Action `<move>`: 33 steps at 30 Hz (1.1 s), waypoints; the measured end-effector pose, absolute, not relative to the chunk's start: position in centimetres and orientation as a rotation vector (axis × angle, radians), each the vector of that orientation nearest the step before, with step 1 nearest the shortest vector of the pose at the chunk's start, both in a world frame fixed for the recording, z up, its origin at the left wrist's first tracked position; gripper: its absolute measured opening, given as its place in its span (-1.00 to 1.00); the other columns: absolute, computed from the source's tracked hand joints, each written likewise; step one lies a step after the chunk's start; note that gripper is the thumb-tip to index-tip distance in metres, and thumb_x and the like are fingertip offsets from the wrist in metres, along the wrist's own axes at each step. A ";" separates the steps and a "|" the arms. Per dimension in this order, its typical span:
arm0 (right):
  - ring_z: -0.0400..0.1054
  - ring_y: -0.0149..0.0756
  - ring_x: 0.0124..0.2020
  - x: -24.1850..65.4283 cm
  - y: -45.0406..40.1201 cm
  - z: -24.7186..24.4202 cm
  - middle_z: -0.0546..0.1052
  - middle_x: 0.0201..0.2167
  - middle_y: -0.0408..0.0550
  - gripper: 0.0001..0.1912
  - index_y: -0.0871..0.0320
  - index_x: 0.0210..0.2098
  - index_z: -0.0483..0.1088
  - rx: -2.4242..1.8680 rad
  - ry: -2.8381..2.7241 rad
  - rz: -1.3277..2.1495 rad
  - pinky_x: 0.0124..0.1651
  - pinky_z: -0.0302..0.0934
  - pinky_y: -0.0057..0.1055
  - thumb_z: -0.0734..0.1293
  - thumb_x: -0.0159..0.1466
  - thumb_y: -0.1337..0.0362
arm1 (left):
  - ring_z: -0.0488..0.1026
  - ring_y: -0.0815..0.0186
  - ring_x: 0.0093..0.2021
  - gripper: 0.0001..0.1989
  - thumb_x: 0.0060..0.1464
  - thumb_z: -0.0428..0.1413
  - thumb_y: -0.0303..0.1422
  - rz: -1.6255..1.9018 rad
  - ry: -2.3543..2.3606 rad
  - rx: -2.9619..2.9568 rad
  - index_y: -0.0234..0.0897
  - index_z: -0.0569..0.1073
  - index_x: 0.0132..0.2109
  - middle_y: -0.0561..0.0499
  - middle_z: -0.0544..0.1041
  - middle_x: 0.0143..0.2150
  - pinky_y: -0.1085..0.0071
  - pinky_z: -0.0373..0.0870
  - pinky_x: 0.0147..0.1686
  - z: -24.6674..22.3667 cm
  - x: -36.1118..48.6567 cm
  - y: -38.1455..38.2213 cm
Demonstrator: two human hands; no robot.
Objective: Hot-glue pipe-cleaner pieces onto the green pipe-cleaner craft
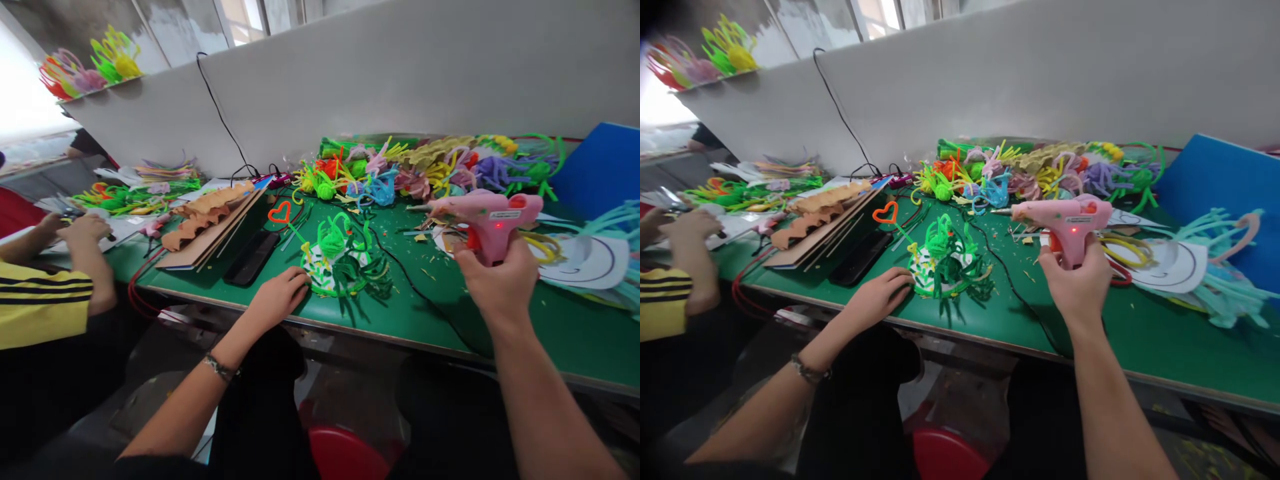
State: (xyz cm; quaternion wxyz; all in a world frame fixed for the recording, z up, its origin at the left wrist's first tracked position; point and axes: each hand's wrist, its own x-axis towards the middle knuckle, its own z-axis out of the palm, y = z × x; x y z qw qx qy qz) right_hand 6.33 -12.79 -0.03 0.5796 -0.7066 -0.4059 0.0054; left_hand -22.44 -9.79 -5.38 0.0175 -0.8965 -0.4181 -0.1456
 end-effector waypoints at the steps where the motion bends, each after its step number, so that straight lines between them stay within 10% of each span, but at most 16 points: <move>1: -0.03 -0.50 -0.64 6.4 -12.7 -0.1 0.17 -0.67 -0.25 -0.74 0.12 -0.56 0.17 -1.643 -0.959 0.005 -0.57 0.01 -0.45 0.29 -0.21 0.17 | 0.43 0.28 -0.14 -0.80 0.14 -0.12 -0.41 -0.488 -1.280 -2.820 -0.30 0.36 -0.15 -0.09 0.42 -0.11 0.36 0.43 -0.18 -5.4 -22.7 -9.5; 33: 0.04 -0.44 -0.64 7.1 -12.2 -0.8 0.20 -0.68 -0.24 -0.74 0.10 -0.55 0.17 -1.676 -1.084 -0.037 -0.58 0.05 -0.43 0.30 -0.12 0.10 | 0.15 0.13 0.12 -0.74 -0.02 0.11 -0.25 -0.470 -1.839 -2.721 -0.20 0.41 -0.15 -0.10 0.21 0.09 0.05 -0.08 0.11 -5.5 -20.9 1.0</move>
